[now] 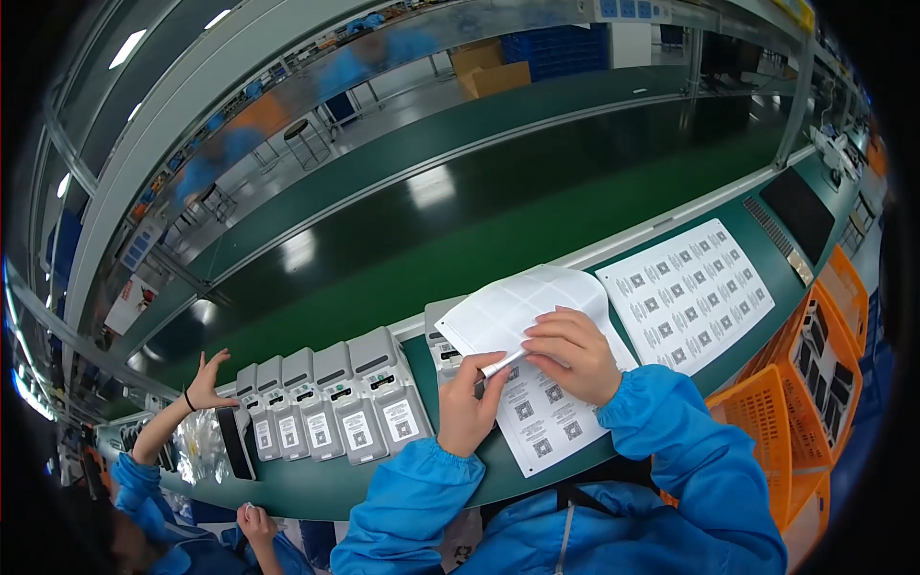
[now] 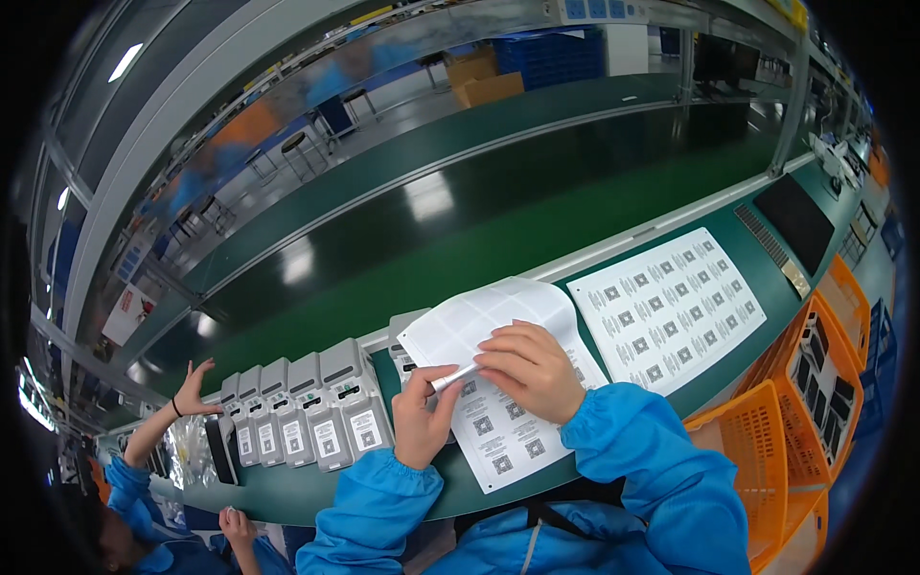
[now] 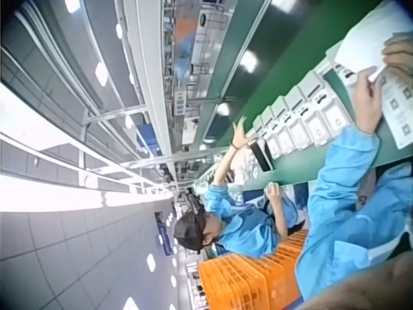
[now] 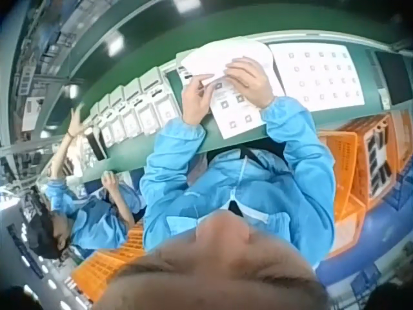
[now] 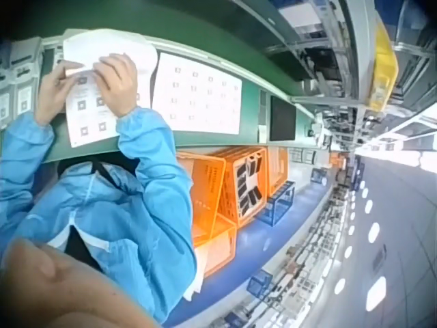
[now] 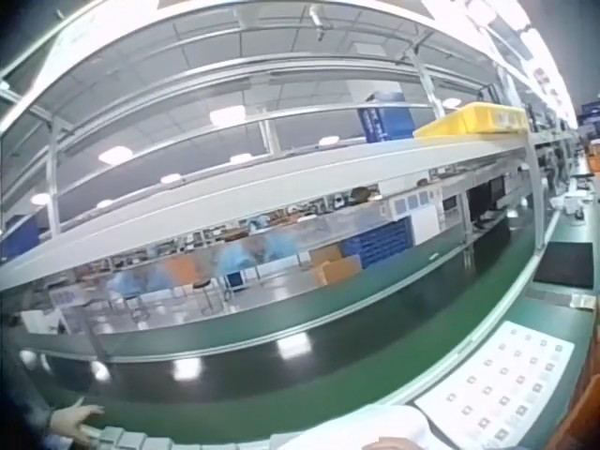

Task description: The person applies labels to electronic devices by hand at an assembly workstation.

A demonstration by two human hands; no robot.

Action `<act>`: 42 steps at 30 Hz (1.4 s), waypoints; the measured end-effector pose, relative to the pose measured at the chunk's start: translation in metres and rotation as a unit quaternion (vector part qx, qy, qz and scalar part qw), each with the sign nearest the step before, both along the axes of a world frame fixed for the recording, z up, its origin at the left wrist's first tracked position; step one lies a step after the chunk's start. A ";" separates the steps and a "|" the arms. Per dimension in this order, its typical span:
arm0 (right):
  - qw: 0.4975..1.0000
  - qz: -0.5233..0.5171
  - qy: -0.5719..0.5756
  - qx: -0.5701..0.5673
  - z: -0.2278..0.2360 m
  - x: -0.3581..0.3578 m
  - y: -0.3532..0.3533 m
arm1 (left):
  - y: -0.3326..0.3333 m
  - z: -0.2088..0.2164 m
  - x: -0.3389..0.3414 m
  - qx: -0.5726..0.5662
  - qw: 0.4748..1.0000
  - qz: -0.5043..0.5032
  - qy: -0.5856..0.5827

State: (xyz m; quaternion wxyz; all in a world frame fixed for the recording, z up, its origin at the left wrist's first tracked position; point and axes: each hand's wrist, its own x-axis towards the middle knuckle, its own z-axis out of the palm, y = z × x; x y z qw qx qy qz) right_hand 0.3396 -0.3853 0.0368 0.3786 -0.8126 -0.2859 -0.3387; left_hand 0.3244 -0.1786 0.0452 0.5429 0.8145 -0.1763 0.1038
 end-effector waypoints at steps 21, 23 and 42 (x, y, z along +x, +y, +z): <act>0.999 0.001 -0.034 0.015 -0.005 0.000 -0.003 | -0.001 -0.001 0.000 0.017 1.000 0.006 0.012; 0.999 0.006 -0.026 0.019 -0.003 0.000 -0.001 | 0.000 0.001 -0.001 0.011 1.000 0.006 0.018; 0.995 0.055 -0.058 0.066 -0.003 -0.005 -0.003 | -0.002 0.006 -0.002 0.013 0.999 -0.032 0.000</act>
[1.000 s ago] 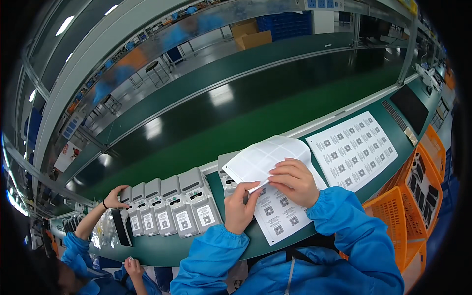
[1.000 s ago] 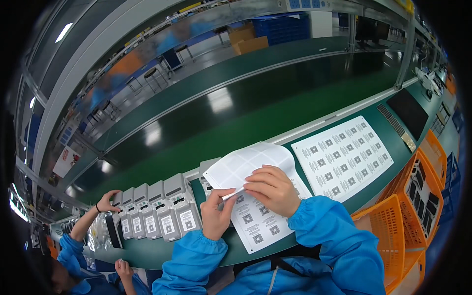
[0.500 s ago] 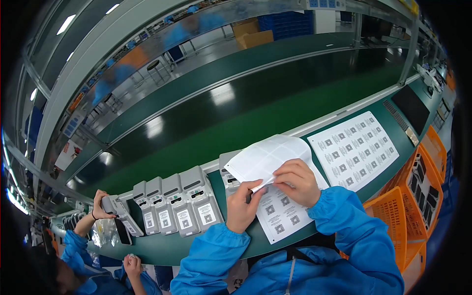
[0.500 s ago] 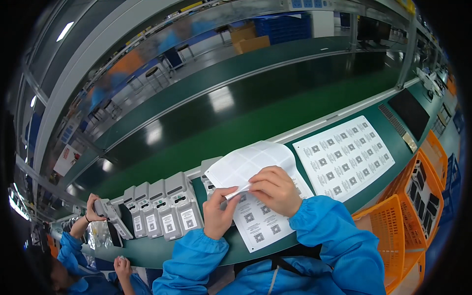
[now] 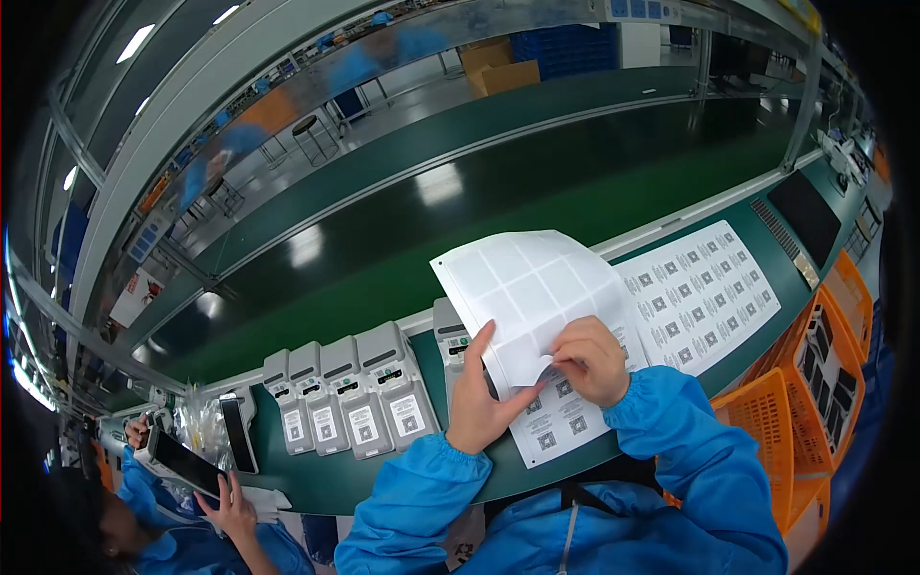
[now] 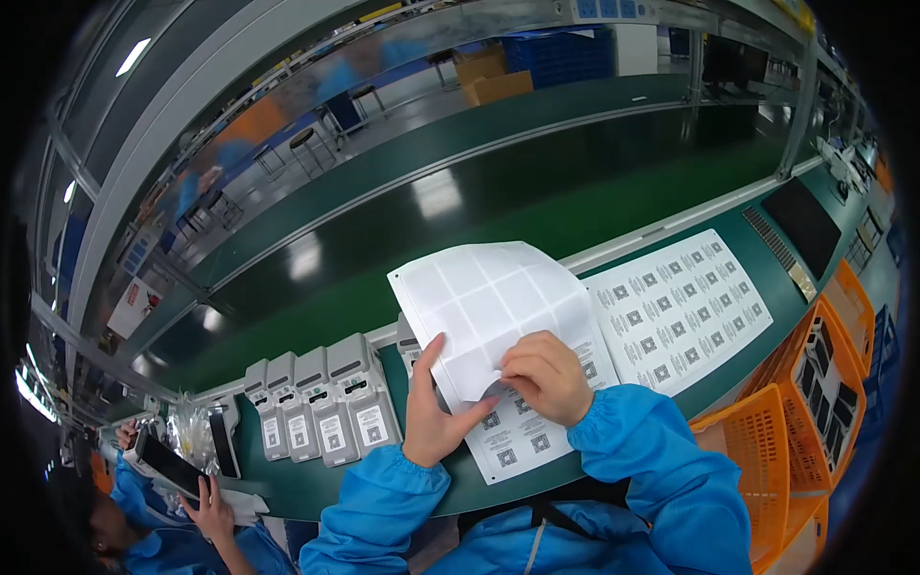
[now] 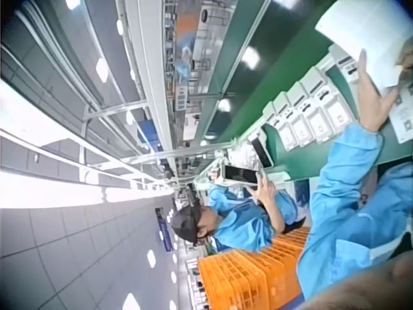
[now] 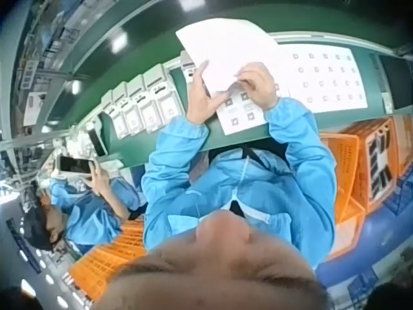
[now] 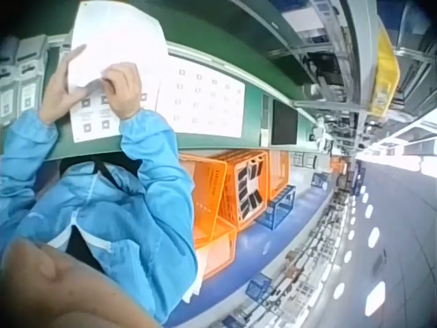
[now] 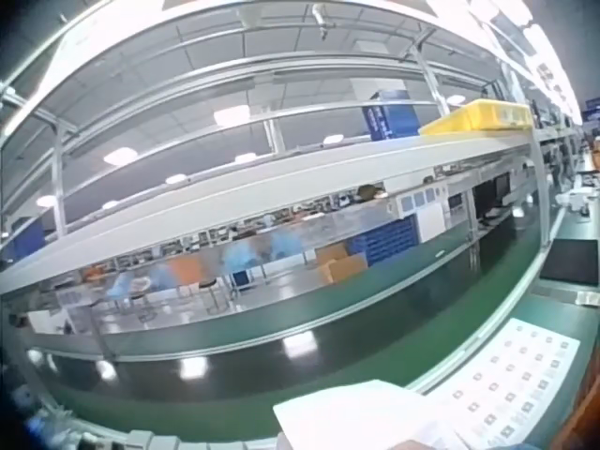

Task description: The person applies labels to electronic devices by hand at an assembly workstation.

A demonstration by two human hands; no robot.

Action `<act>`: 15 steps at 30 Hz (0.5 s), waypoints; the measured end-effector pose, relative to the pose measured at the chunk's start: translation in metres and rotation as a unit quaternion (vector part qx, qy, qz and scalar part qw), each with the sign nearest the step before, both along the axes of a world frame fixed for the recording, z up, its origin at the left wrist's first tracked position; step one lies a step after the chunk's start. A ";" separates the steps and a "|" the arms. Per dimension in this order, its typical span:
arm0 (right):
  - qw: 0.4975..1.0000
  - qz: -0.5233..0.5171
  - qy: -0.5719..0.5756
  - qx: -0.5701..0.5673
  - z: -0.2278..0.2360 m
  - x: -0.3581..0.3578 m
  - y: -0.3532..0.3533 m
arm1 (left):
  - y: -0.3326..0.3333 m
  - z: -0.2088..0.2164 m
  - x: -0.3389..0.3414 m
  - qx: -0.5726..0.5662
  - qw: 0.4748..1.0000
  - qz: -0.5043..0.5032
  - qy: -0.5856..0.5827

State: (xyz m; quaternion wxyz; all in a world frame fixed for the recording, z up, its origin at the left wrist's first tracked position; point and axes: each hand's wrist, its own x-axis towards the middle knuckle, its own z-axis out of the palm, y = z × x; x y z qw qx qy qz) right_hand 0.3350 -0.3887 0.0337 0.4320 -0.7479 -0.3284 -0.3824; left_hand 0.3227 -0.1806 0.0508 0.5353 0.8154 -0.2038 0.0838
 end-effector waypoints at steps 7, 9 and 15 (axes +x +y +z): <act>0.999 -0.014 0.012 0.047 -0.003 0.000 -0.007 | 0.001 -0.005 0.007 -0.048 0.998 -0.024 0.023; 0.994 -0.050 0.025 0.093 -0.002 0.001 -0.007 | 0.004 -0.007 0.008 -0.061 0.997 -0.016 0.045; 0.970 -0.105 0.025 0.216 0.007 0.006 -0.030 | 0.002 0.011 0.011 -0.276 0.958 0.027 0.078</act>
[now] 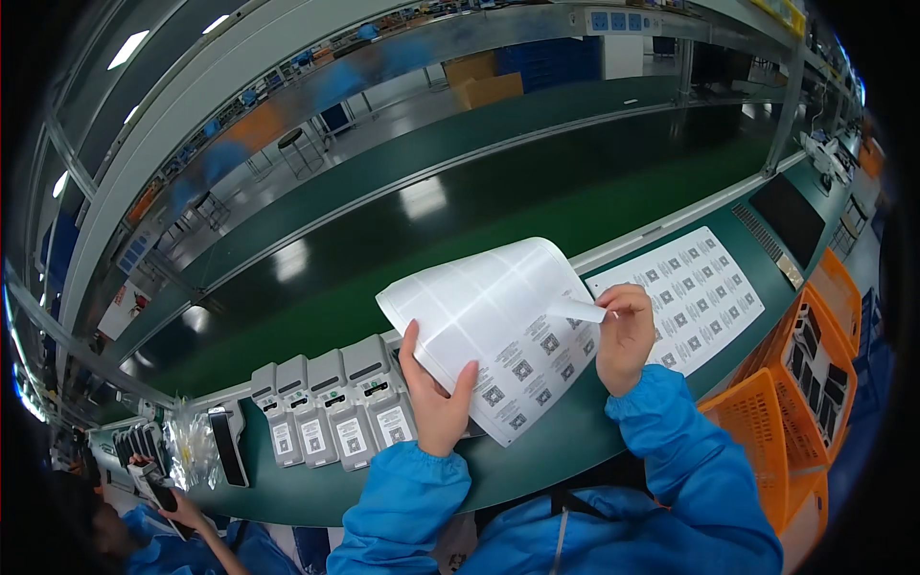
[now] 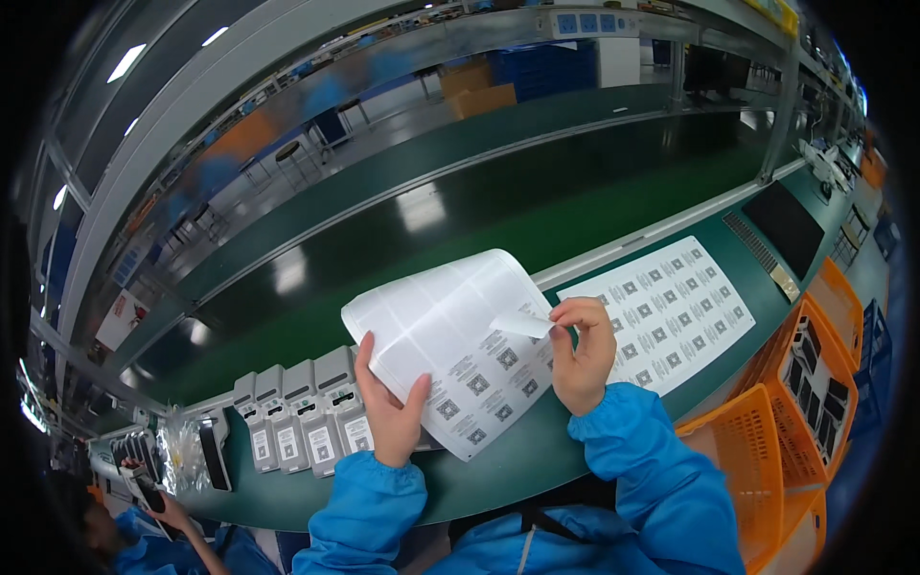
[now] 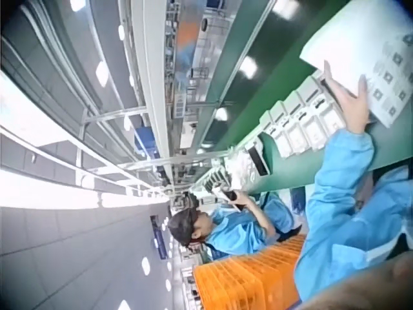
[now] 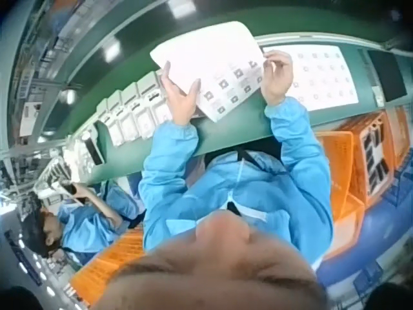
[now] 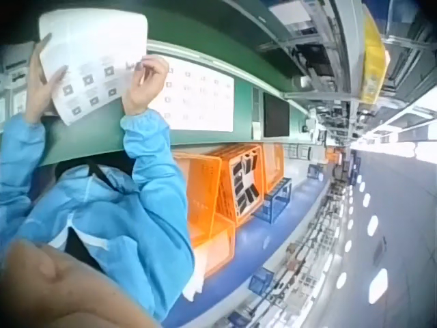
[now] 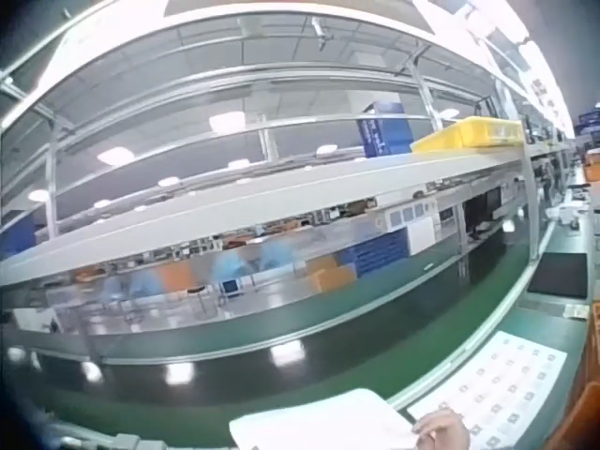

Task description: The person applies labels to electronic devices by hand at an assembly workstation.

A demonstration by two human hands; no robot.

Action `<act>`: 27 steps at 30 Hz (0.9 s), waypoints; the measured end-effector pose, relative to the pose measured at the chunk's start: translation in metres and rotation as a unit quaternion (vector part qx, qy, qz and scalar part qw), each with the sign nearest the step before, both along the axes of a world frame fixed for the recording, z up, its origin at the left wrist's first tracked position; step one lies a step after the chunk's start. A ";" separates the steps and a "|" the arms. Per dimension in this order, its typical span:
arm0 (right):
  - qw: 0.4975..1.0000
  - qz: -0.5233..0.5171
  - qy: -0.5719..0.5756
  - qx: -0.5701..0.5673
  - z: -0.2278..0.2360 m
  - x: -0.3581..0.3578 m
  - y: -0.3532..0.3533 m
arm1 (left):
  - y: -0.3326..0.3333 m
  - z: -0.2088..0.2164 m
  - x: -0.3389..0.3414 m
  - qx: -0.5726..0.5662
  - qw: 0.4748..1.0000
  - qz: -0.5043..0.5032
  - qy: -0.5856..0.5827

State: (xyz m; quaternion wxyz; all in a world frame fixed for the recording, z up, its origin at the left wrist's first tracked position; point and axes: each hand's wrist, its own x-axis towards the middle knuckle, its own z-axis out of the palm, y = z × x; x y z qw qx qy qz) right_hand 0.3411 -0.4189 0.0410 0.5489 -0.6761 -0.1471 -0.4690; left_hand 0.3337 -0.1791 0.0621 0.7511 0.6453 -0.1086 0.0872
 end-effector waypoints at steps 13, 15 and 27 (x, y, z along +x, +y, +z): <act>0.985 -0.058 -0.158 -0.027 0.076 -0.072 -0.023 | -0.041 -0.024 -0.016 0.155 0.979 -0.122 -0.048; 0.995 -0.016 -0.093 -0.041 0.065 -0.062 -0.017 | -0.042 -0.025 -0.018 0.293 0.946 -0.067 -0.124; 0.908 0.208 0.347 0.110 0.010 -0.018 -0.017 | 0.028 -0.011 -0.005 0.526 0.842 -0.015 -0.123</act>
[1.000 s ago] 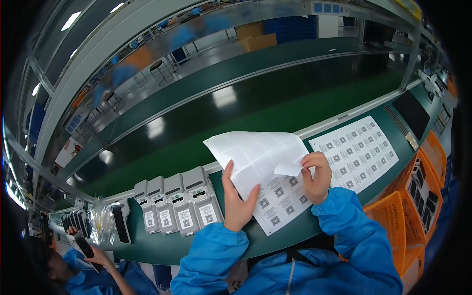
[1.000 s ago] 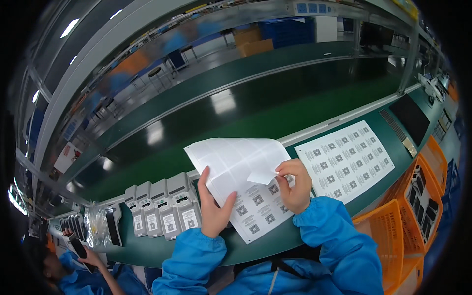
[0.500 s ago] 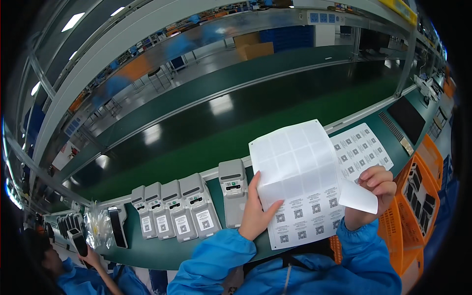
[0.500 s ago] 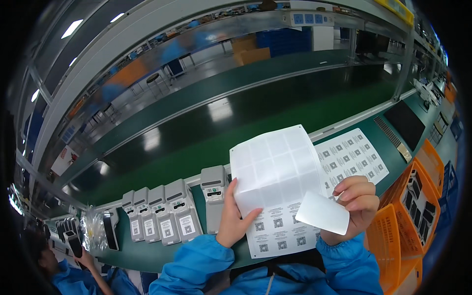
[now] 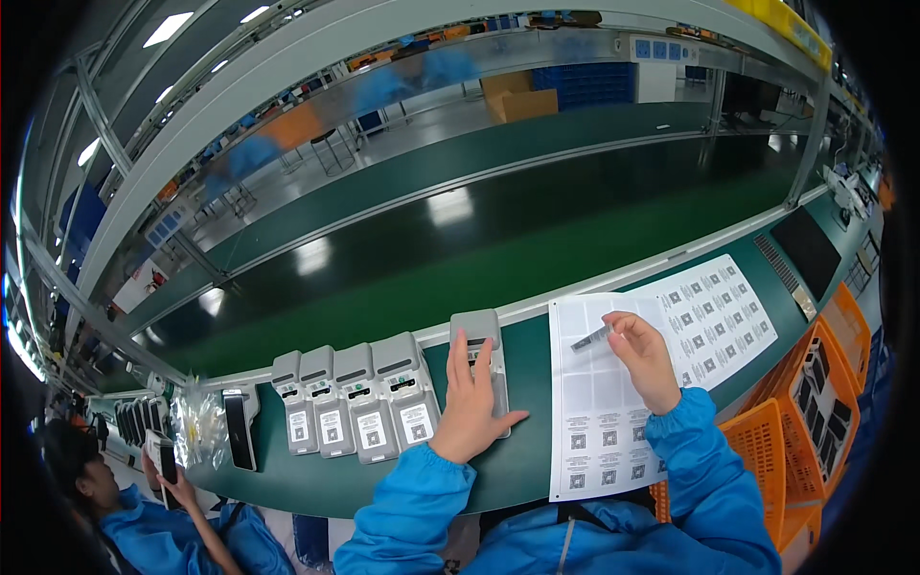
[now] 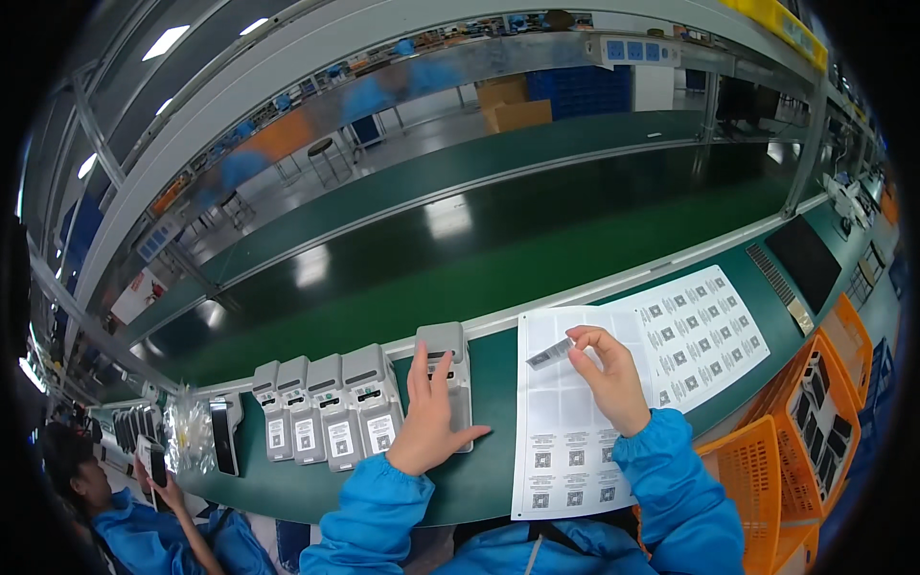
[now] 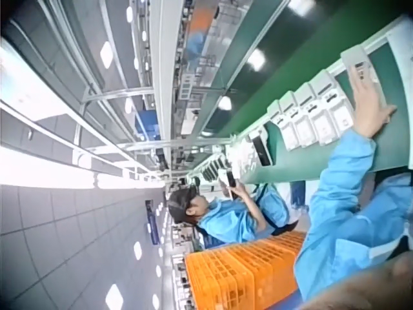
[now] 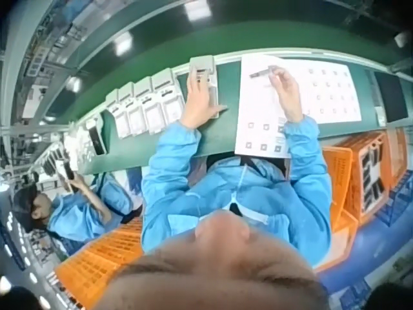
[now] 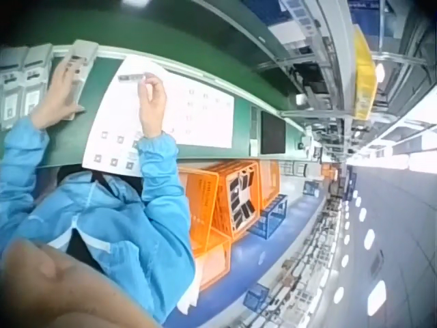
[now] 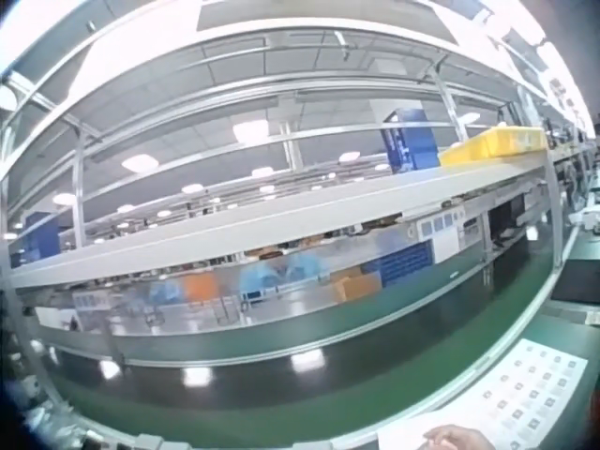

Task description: The person applies labels to electronic devices by hand at an assembly workstation.

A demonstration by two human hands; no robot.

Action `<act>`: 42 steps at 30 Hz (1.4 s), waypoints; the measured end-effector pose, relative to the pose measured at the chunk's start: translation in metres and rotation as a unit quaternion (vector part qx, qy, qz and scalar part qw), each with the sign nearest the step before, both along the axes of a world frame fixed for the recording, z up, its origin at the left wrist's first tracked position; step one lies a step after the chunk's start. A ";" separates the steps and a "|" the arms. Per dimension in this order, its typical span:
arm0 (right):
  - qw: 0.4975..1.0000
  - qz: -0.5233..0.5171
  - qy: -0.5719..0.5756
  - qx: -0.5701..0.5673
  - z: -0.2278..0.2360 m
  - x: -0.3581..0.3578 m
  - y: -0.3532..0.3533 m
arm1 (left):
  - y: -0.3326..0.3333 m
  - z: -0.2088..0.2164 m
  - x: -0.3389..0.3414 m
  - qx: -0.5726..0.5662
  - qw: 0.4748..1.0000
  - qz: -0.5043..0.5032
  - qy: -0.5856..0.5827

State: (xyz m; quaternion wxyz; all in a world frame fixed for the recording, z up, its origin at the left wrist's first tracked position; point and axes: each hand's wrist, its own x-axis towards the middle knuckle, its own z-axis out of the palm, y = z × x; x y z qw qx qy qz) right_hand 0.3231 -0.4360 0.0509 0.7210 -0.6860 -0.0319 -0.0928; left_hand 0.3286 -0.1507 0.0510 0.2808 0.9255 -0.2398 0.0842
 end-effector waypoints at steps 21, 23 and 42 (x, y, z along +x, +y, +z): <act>0.970 0.210 0.080 -0.091 0.024 0.033 0.027 | 0.017 0.029 -0.002 -0.102 0.993 -0.055 -0.007; 0.962 0.238 0.054 -0.121 0.023 0.039 0.037 | 0.023 0.030 0.005 -0.156 0.983 -0.077 0.051; 0.965 0.254 0.030 -0.050 -0.009 0.050 0.064 | 0.010 -0.014 0.011 -0.385 0.906 0.004 0.177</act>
